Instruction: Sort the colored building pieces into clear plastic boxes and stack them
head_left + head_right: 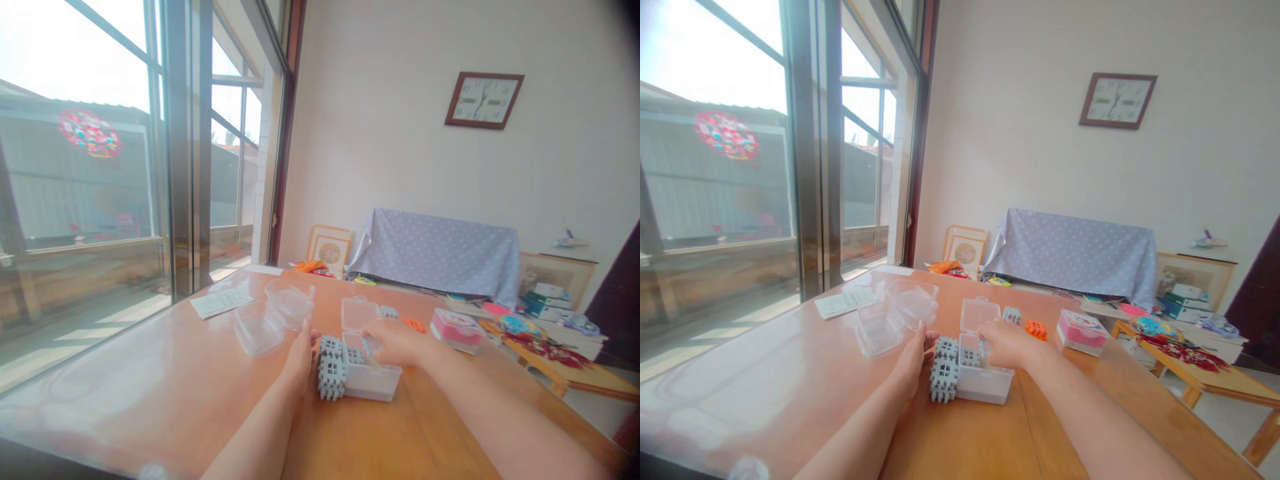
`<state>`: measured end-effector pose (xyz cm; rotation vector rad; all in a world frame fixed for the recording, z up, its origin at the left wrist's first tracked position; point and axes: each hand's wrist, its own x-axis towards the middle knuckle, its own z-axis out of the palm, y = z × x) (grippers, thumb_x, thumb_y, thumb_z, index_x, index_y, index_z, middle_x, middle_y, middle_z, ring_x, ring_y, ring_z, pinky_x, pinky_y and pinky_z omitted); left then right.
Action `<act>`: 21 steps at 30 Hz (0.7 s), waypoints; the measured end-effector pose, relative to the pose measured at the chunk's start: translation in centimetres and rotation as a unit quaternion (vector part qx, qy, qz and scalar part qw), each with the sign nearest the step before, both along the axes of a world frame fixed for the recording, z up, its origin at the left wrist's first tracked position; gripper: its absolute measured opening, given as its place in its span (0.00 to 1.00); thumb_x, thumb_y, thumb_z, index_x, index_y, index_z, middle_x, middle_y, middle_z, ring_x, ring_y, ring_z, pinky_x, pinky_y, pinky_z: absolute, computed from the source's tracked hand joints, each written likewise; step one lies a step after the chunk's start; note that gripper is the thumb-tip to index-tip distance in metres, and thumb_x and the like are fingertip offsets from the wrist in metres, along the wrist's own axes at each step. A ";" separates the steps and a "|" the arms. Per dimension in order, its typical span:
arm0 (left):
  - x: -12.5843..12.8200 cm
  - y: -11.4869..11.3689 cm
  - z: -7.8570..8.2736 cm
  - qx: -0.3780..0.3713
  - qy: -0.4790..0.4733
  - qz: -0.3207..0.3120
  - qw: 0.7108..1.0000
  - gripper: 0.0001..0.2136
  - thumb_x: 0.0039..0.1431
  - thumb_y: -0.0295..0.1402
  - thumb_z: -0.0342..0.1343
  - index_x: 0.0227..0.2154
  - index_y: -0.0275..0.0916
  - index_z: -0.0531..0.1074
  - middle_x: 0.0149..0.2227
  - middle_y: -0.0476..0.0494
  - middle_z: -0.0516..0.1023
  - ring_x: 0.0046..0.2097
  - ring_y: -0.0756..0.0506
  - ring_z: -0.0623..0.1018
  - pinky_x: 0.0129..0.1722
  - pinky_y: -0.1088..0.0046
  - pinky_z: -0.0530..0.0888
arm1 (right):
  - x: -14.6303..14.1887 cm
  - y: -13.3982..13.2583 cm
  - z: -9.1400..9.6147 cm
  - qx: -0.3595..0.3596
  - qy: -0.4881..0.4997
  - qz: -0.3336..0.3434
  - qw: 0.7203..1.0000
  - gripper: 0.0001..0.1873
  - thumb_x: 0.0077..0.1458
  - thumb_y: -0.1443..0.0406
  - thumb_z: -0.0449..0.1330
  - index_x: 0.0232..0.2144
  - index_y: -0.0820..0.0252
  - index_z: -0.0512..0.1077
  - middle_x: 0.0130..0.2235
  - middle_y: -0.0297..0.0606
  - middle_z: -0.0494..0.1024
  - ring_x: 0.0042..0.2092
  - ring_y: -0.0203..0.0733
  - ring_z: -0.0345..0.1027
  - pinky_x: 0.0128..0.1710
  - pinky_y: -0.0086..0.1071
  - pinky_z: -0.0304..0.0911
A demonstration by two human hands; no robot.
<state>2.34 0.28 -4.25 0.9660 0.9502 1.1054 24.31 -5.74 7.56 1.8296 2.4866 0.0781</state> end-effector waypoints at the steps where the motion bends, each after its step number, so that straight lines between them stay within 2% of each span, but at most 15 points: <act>1: 0.0 0.0 0.1 -0.003 -0.001 0.003 1.000 0.35 0.53 0.67 0.46 0.43 0.38 0.74 0.49 0.35 0.77 0.53 0.36 0.74 0.52 0.60 0.69 | 0.0 -0.1 -0.2 0.001 -0.005 -0.001 1.000 0.19 0.44 0.68 0.61 0.43 0.55 0.74 0.44 0.41 0.79 0.45 0.49 0.71 0.39 0.32 0.58; 11: -0.1 -0.3 0.4 0.000 -0.021 0.000 1.000 0.36 0.53 0.67 0.47 0.43 0.36 0.74 0.54 0.33 0.75 0.58 0.35 0.71 0.57 0.58 0.65 | -0.2 -1.0 -1.0 0.021 -0.052 -0.002 0.998 0.15 0.48 0.70 0.60 0.41 0.59 0.73 0.45 0.45 0.74 0.45 0.49 0.69 0.39 0.34 0.58; 21: -0.2 -0.8 1.0 0.005 -0.023 0.000 1.000 0.34 0.54 0.65 0.47 0.42 0.37 0.75 0.56 0.33 0.74 0.61 0.35 0.68 0.59 0.58 0.64 | 0.2 -1.7 -1.2 0.014 0.005 -0.044 0.999 0.16 0.48 0.74 0.58 0.40 0.57 0.73 0.44 0.41 0.77 0.46 0.47 0.70 0.39 0.32 0.55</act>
